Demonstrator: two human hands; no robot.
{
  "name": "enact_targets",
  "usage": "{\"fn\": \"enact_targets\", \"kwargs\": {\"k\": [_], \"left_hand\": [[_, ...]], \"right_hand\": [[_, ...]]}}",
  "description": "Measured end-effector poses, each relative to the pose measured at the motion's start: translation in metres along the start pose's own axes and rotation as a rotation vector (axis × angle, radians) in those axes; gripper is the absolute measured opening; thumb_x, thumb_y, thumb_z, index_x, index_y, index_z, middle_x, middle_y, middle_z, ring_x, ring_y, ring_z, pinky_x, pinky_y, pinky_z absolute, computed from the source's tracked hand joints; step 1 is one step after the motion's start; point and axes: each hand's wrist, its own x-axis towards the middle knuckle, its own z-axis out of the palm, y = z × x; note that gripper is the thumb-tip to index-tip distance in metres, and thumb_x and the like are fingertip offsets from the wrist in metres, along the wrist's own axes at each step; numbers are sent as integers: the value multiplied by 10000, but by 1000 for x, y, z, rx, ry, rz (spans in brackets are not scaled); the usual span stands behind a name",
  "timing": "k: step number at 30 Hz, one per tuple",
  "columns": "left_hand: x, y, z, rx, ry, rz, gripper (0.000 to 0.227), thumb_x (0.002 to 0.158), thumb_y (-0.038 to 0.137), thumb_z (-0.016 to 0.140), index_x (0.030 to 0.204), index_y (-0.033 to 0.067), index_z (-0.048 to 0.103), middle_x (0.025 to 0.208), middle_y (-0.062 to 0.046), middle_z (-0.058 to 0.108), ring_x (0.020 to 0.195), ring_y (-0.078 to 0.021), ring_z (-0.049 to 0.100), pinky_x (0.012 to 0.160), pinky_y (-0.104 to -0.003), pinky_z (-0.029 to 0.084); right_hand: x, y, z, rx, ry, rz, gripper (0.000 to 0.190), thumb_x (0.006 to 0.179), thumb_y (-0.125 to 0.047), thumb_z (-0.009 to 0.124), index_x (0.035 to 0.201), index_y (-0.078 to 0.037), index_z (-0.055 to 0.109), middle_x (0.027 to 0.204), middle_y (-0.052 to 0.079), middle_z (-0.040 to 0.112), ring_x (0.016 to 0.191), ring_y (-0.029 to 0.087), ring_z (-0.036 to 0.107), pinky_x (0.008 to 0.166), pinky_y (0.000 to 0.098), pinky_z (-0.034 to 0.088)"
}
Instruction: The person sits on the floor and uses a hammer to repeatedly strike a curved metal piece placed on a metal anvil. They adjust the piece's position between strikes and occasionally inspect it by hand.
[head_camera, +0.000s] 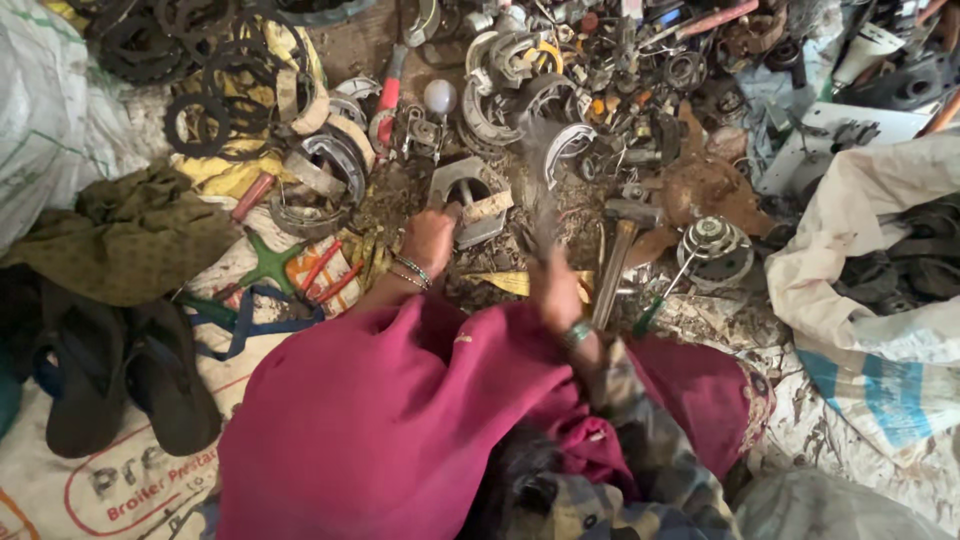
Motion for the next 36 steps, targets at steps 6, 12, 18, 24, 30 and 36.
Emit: {"fn": "enact_targets", "kwargs": {"k": [6, 12, 18, 24, 30, 36], "left_hand": [[1, 8, -2, 140, -61, 27, 185, 901, 103, 587, 1031, 24, 693, 774, -211, 714, 736, -370, 738, 624, -479, 590], [-3, 4, -4, 86, -71, 27, 193, 1068, 157, 558, 1015, 11, 672, 834, -221, 706, 772, -383, 729, 670, -482, 583], [-1, 10, -15, 52, 38, 49, 160, 908, 85, 585, 1030, 9, 658, 796, -227, 704, 724, -395, 724, 596, -483, 580], [-5, 4, -6, 10, -102, 10, 158, 902, 49, 565, 1034, 7, 643, 803, -229, 704, 785, -405, 731, 650, -497, 585], [-2, 5, -5, 51, 102, 45, 104, 867, 54, 595, 958, 34, 641, 811, -230, 706, 735, -403, 726, 593, -476, 578], [5, 10, -23, -58, -28, 3, 151, 905, 167, 648, 987, 42, 665, 732, -219, 696, 722, -399, 719, 628, -503, 570]], "right_hand": [[11, 2, -28, -287, -91, 40, 414, 1047, -274, 582, 1236, 87, 512, 652, 199, 635, 513, 326, 577, 453, 462, 455], [14, -14, -45, 262, 297, -144, 265, 1091, -224, 442, 1086, -17, 607, 776, 131, 698, 545, 206, 609, 456, 361, 517], [5, -3, 16, -219, -248, 63, 250, 1062, -275, 561, 1144, -39, 573, 754, 231, 696, 672, 433, 669, 547, 530, 509], [0, -13, -34, 50, 77, 201, 270, 1083, -277, 535, 1153, -16, 542, 733, 219, 688, 610, 411, 673, 518, 513, 504], [-5, 12, 15, -24, -17, 132, 317, 965, -265, 630, 1100, 6, 536, 744, 270, 666, 636, 448, 661, 494, 495, 526], [-3, 39, 20, -405, -119, 197, 352, 999, -303, 635, 1145, -6, 517, 682, 265, 660, 592, 465, 640, 494, 550, 486]]}}
